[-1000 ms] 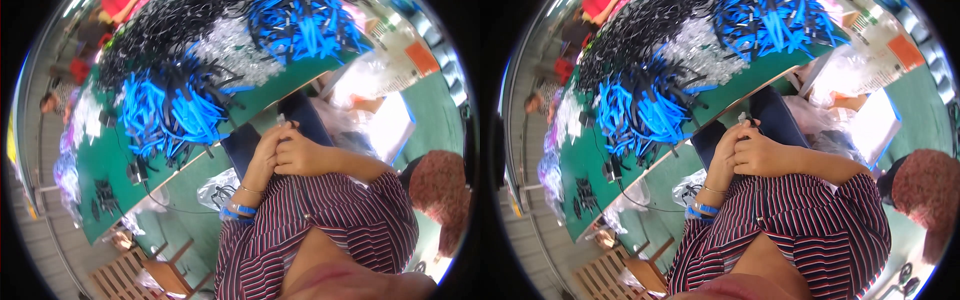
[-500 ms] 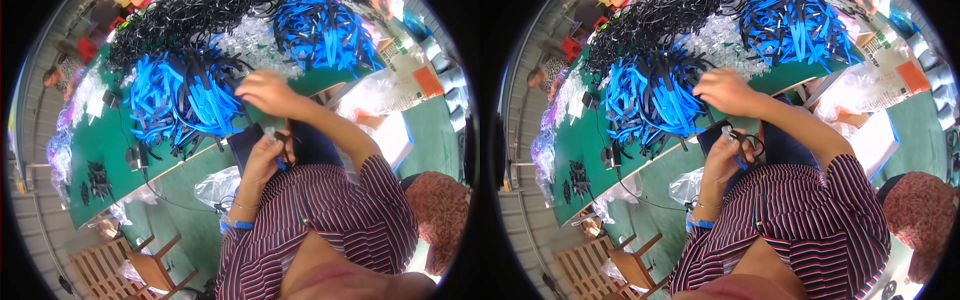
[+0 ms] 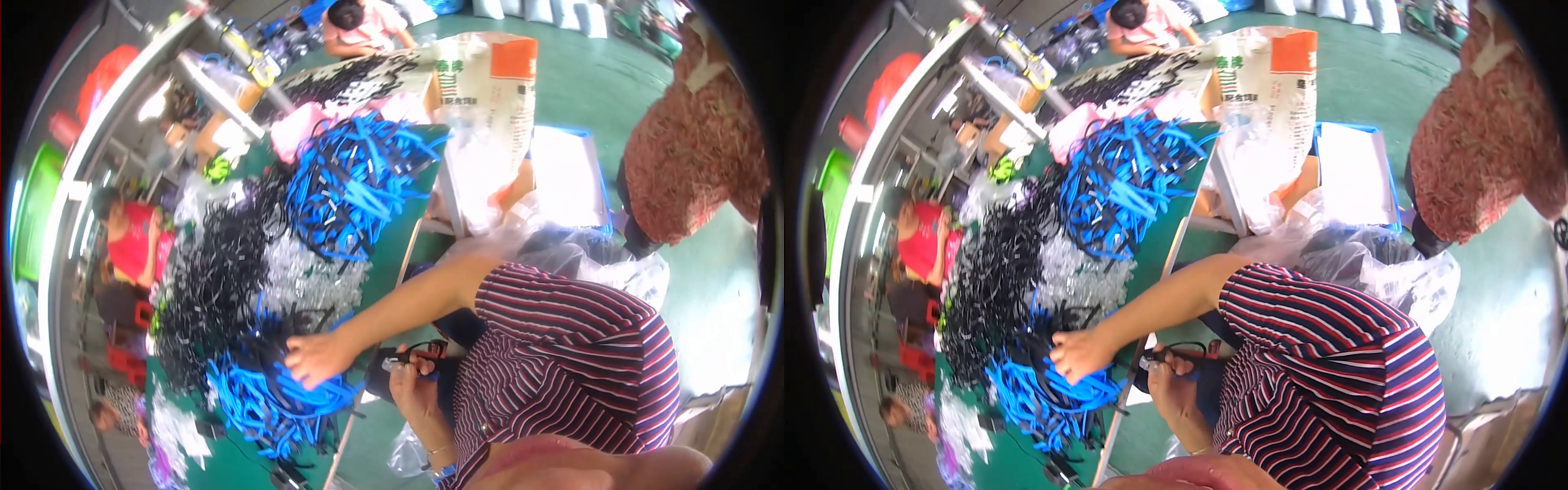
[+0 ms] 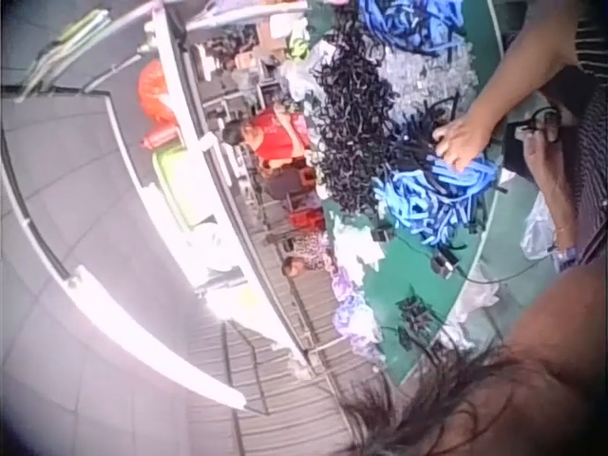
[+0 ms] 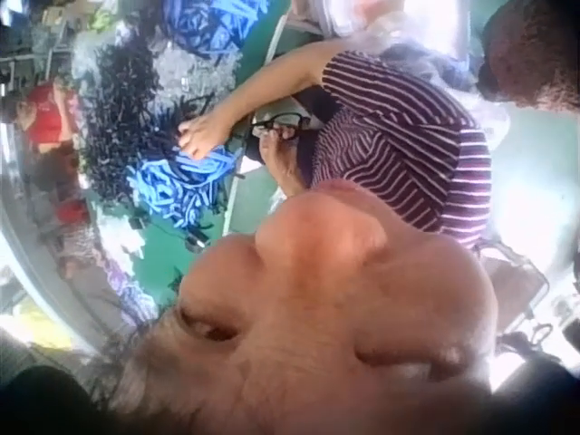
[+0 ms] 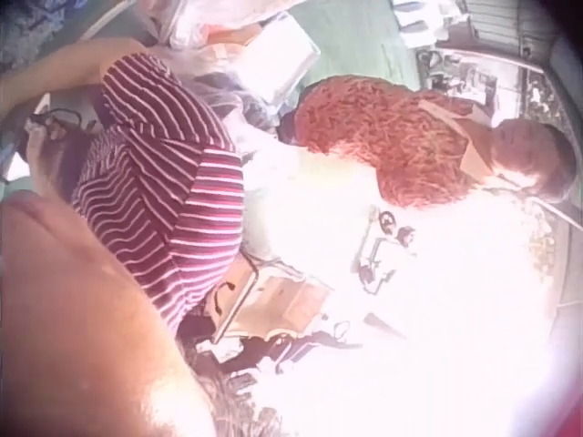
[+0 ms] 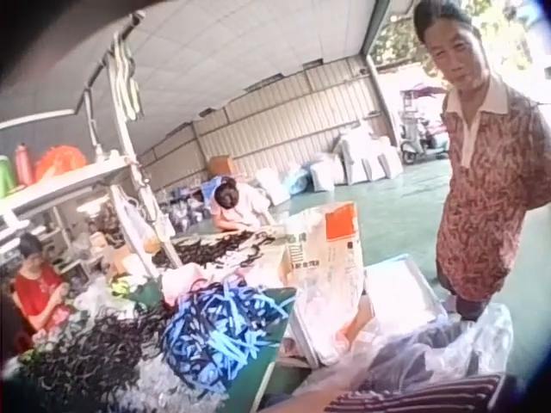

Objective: The person assembles small plastic clips onto blue and black fabric straps by hand at a factory workbench.

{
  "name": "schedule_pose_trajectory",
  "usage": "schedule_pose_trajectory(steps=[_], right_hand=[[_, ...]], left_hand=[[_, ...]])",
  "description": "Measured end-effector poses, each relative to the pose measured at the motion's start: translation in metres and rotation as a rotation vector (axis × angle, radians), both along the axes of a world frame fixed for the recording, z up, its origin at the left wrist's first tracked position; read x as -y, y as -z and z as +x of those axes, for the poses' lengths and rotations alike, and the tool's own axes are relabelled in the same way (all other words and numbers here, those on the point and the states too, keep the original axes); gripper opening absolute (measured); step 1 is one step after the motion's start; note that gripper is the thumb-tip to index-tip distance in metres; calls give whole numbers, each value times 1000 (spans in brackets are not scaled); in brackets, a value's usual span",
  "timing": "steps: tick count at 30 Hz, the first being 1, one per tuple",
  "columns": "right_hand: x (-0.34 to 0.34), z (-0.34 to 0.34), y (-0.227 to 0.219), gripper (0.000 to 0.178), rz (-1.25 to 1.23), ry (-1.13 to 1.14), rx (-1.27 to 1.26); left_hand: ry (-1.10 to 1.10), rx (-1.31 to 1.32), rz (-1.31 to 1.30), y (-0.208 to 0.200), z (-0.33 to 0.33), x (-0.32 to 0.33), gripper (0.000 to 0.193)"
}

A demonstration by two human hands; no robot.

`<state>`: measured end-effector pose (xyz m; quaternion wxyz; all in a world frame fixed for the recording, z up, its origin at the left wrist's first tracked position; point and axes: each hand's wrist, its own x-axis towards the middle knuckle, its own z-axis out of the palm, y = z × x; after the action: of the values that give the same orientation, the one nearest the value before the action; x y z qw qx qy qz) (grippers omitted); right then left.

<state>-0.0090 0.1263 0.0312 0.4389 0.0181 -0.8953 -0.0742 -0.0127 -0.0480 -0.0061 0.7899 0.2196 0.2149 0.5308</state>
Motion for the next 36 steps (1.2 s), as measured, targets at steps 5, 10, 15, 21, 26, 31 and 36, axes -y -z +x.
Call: schedule_pose_trajectory(steps=[5,10,15,21,26,31,36], right_hand=[[0,-1,10,13,63,-28,50],[-4,-3,7,15,77,-118,58],[-14,-2,2,14,28,-145,149],[-15,-14,-15,14,-312,-233,205],[-28,8,-78,15,-656,-338,-409],[-5,90,-139,13,-813,-230,-683],[50,151,-111,20,-1424,-182,-147]], left_hand=[[3,-64,-4,0,12,0,46],[-69,-225,-28,-11,19,2,33],[-136,-200,-89,-21,25,1,18],[-212,-203,-180,-28,26,4,24],[-136,-7,-78,3,4,-4,27],[-249,-49,-62,-7,5,-24,14],[-431,-70,-5,-22,-15,-35,12]])
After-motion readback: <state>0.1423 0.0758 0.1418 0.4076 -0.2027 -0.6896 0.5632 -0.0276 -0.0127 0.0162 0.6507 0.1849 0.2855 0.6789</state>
